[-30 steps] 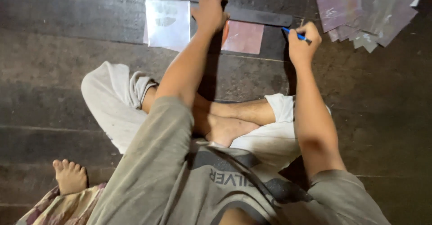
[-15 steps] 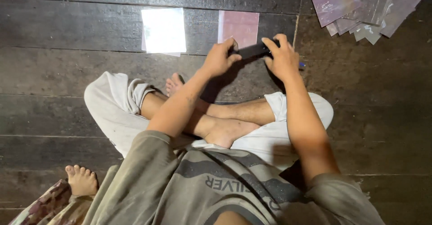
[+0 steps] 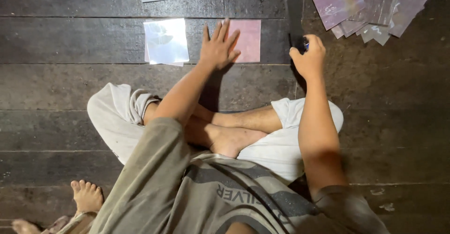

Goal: Marking lines on small pieces of paper using a ruler and a pen while sitting on the floor.

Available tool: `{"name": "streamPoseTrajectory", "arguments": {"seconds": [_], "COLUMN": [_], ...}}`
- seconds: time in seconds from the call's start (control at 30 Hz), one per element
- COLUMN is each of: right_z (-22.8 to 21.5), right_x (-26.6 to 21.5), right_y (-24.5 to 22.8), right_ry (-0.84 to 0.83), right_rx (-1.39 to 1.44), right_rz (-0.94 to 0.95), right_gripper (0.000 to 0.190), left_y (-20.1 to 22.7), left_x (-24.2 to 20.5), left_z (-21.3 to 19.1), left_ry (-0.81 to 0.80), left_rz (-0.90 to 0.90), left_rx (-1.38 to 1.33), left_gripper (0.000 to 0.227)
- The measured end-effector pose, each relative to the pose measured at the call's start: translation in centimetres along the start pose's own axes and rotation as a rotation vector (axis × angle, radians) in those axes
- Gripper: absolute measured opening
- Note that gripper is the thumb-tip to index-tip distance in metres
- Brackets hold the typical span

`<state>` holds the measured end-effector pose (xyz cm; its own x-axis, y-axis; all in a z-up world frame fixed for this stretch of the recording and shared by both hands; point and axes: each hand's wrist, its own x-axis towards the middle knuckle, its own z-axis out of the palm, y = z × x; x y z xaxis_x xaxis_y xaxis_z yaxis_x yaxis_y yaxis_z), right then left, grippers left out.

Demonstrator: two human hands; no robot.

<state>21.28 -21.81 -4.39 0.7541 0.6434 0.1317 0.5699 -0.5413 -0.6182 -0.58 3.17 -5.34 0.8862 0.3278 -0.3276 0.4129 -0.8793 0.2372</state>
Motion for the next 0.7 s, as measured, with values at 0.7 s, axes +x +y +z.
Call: {"name": "streamPoseTrajectory", "arguments": {"seconds": [0.7], "right_z": [-0.1], "right_x": [-0.2], "right_y": [-2.5], "right_ry": [0.054], "right_rx": [0.142], "right_rz": [-0.193], "right_gripper": [0.029], "left_y": [3.3], "left_x": [-0.9], "left_z": [5.2], "left_ry": [0.333], "left_rz": [-0.201], "left_rx": [-0.056], "left_gripper": [0.078]}}
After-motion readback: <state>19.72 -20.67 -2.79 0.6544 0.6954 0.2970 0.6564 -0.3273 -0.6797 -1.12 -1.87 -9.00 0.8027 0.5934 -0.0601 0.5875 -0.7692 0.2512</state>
